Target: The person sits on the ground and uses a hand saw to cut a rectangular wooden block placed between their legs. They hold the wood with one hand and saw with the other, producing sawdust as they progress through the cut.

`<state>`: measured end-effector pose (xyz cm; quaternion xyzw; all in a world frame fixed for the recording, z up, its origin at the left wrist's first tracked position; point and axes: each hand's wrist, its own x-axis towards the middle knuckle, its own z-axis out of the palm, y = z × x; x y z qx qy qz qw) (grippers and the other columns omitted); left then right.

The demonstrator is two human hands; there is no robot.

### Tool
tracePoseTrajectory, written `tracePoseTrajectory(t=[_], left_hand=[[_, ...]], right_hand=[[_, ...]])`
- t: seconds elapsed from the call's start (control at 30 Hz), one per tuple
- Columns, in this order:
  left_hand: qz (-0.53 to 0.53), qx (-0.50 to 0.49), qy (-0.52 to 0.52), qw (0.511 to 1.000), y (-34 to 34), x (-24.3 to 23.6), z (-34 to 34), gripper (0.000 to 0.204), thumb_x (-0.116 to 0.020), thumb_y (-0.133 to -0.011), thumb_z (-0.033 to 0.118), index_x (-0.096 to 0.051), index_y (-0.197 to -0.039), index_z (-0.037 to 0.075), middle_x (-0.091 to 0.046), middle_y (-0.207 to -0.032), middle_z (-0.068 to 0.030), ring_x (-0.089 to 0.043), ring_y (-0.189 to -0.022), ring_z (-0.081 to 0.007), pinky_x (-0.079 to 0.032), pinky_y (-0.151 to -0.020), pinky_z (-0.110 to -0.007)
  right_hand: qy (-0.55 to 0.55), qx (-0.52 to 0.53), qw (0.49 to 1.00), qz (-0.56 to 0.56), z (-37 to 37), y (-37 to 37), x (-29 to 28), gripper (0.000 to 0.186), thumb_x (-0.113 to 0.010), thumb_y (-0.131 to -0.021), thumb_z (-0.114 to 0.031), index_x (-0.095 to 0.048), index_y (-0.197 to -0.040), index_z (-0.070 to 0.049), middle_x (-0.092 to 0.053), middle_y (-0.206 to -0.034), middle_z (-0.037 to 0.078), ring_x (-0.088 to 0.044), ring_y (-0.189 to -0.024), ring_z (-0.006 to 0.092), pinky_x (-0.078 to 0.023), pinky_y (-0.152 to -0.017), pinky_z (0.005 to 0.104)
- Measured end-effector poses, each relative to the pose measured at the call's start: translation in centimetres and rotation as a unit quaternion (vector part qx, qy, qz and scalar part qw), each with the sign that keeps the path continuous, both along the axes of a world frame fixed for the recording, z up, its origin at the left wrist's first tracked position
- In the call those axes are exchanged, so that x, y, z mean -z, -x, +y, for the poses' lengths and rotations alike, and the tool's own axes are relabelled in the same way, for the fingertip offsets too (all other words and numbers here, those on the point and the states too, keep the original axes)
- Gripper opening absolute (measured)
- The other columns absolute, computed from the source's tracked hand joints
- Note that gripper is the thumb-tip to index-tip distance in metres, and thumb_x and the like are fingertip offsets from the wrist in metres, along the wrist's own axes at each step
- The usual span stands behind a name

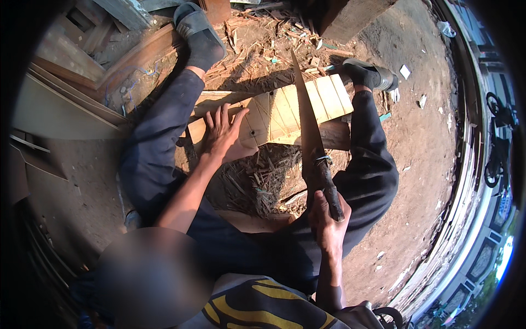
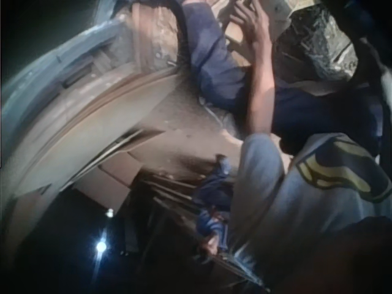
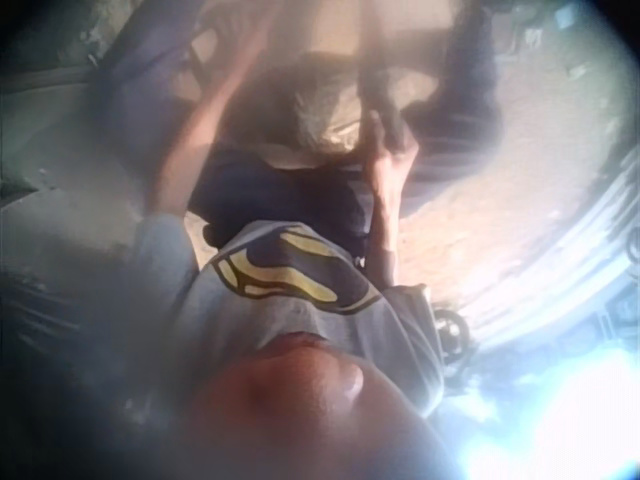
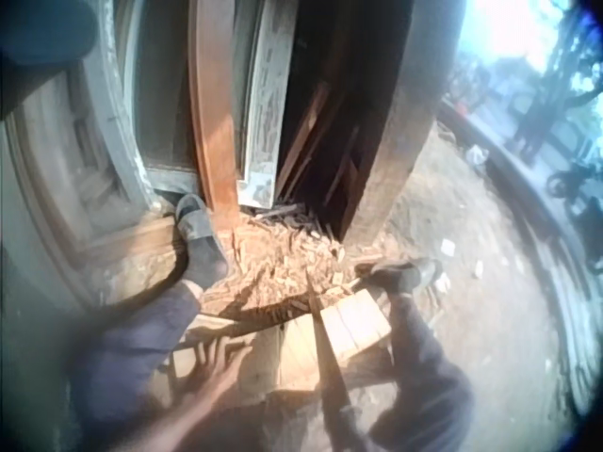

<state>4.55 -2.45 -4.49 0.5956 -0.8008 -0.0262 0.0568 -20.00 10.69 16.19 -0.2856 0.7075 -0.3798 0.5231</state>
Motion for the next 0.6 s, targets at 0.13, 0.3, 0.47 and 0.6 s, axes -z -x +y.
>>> tracePoseTrajectory(t=[0.13,0.3,0.47,0.6], left_hand=[[0.016,0.009,0.014,1.0,0.3,-0.9,1.1,0.06,-0.055,-0.083,0.021,-0.036,-0.139,0.025,-0.037,-0.135,-0.0222,-0.038,-0.123,-0.0391,-0.025,-0.099,-0.063],[0.022,-0.009,-0.049,0.999,1.1,-3.4,3.5,0.068,-0.063,-0.077,0.029,-0.035,-0.139,0.022,-0.034,-0.135,-0.0254,-0.033,-0.126,-0.0399,-0.022,-0.101,-0.062],[-0.027,-0.013,-0.037,0.999,1.8,-4.4,3.7,0.098,-0.084,-0.057,0.021,-0.031,-0.139,0.017,-0.027,-0.139,-0.0279,-0.027,-0.131,-0.0427,-0.02,-0.103,-0.065],[-0.006,0.002,-0.13,0.992,1.7,-5.8,3.8,0.117,-0.089,-0.041,0.013,-0.027,-0.139,0.017,-0.021,-0.143,-0.0273,-0.025,-0.133,-0.0424,-0.019,-0.102,-0.066]], right_hand=[[0.032,0.004,0.999,0.034,0.5,0.3,-0.1,0.023,-0.06,-0.091,-0.021,-0.054,-0.079,-0.003,-0.048,-0.057,-0.002,-0.041,-0.048,0.0046,-0.031,-0.043,0.0206],[0.039,0.012,0.998,0.048,1.0,0.8,1.0,0.023,-0.059,-0.091,-0.021,-0.053,-0.078,-0.005,-0.046,-0.053,-0.002,-0.04,-0.042,0.0045,-0.028,-0.039,0.0198],[0.006,0.004,1.0,0.022,1.2,1.2,3.1,0.025,-0.061,-0.092,-0.022,-0.056,-0.081,0.0,-0.048,-0.065,-0.003,-0.041,-0.059,0.0048,-0.034,-0.051,0.0231],[0.01,-0.01,1.0,0.006,0.7,0.8,3.4,0.026,-0.062,-0.091,-0.023,-0.056,-0.08,0.0,-0.047,-0.064,-0.003,-0.039,-0.059,0.0051,-0.034,-0.051,0.0238]])
